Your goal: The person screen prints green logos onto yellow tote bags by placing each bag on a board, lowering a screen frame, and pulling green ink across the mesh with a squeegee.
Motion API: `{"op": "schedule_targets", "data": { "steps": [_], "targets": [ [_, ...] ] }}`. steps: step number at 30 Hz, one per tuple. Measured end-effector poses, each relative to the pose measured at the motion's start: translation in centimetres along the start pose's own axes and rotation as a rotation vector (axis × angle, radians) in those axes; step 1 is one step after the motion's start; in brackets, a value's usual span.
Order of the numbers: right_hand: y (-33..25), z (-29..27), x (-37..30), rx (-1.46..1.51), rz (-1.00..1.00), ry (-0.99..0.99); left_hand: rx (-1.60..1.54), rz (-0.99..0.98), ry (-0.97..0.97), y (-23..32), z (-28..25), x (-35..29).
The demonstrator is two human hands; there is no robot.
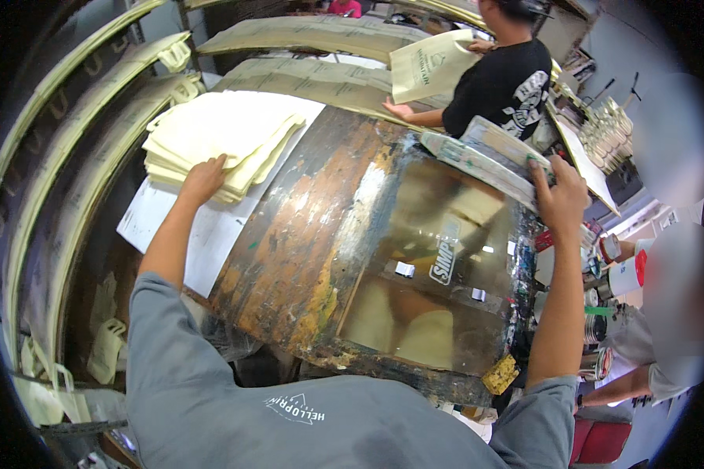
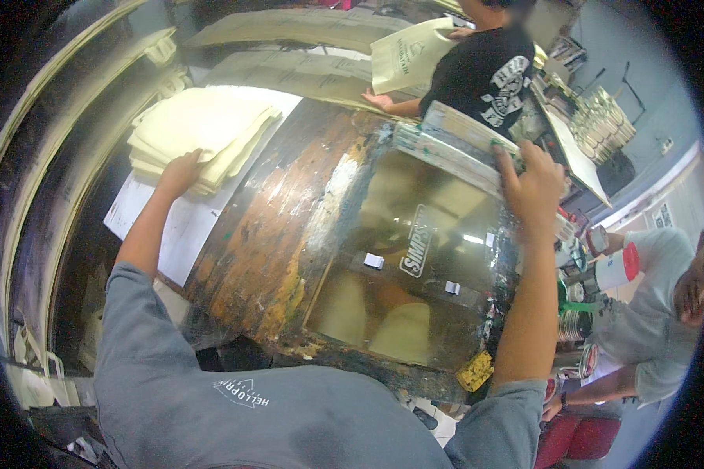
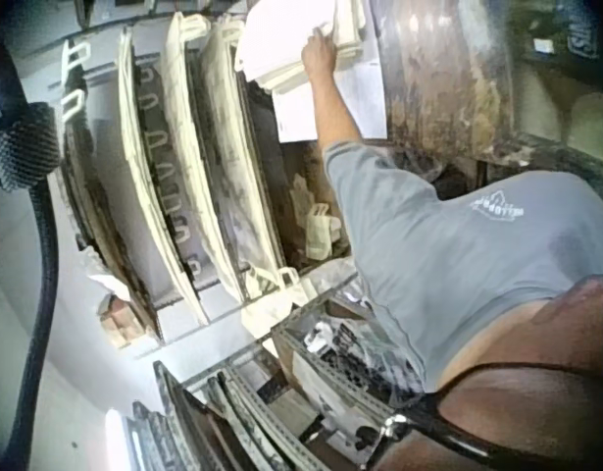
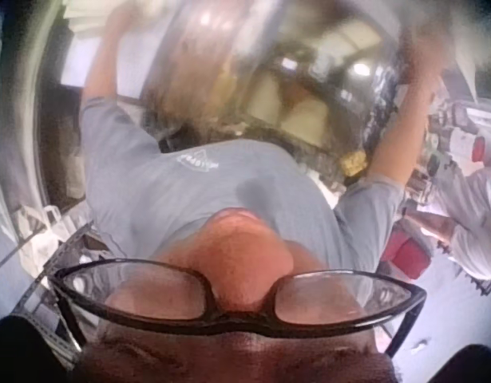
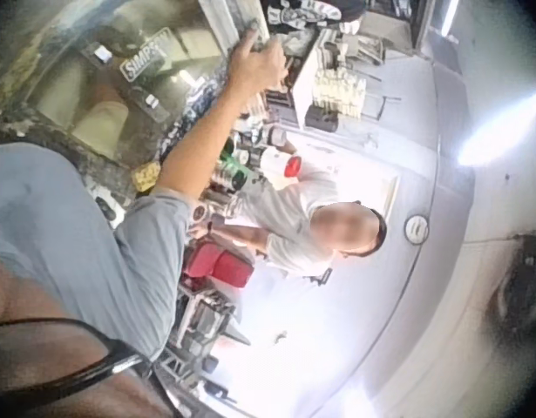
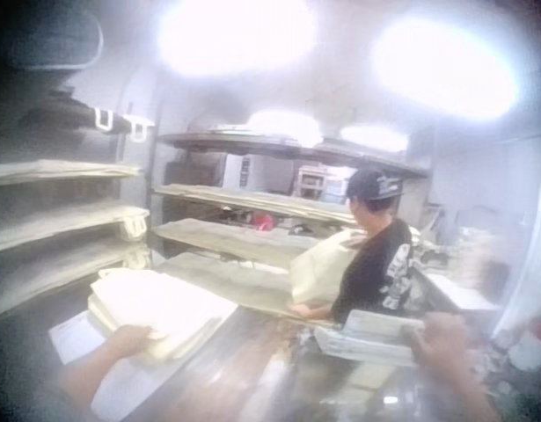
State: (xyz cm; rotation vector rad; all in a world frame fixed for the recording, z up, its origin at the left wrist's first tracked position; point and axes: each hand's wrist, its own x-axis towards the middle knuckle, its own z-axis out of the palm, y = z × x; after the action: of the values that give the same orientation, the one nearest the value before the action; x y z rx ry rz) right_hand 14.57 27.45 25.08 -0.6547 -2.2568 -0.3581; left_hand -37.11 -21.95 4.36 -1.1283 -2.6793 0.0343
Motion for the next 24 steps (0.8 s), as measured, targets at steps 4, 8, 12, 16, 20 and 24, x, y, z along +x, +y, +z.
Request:
{"op": "schedule_targets", "data": {
  "steps": [4,8,12,16,20,24],
  "targets": [
    [-1.0,-0.6,0.6,-0.009,-0.004,-0.067,0.037,0.162,0.036,-2.5,0.2,0.0],
    [-0.4,-0.4,0.7,0.035,-0.042,-0.004,0.032,0.055,-0.039,-2.3,0.6,0.5],
    [0.2,0.6,1.0,-0.015,-0.071,0.022,-0.147,0.030,0.057,-4.2,0.8,-0.6],
    [0.9,0.8,0.3,-0.012,-0.082,0.075,-0.343,-0.153,0.052,-2.8,1.9,-0.1],
    [0.7,0.8,0.8,-0.005,-0.052,0.049,-0.191,0.114,0.244,-6.9,0.6,2.1],
    [1.3,0.7,2.3,0.005,-0.068,0.026,-0.061,0.436,0.535,2.2,-6.7,6.9]
  ]
}}
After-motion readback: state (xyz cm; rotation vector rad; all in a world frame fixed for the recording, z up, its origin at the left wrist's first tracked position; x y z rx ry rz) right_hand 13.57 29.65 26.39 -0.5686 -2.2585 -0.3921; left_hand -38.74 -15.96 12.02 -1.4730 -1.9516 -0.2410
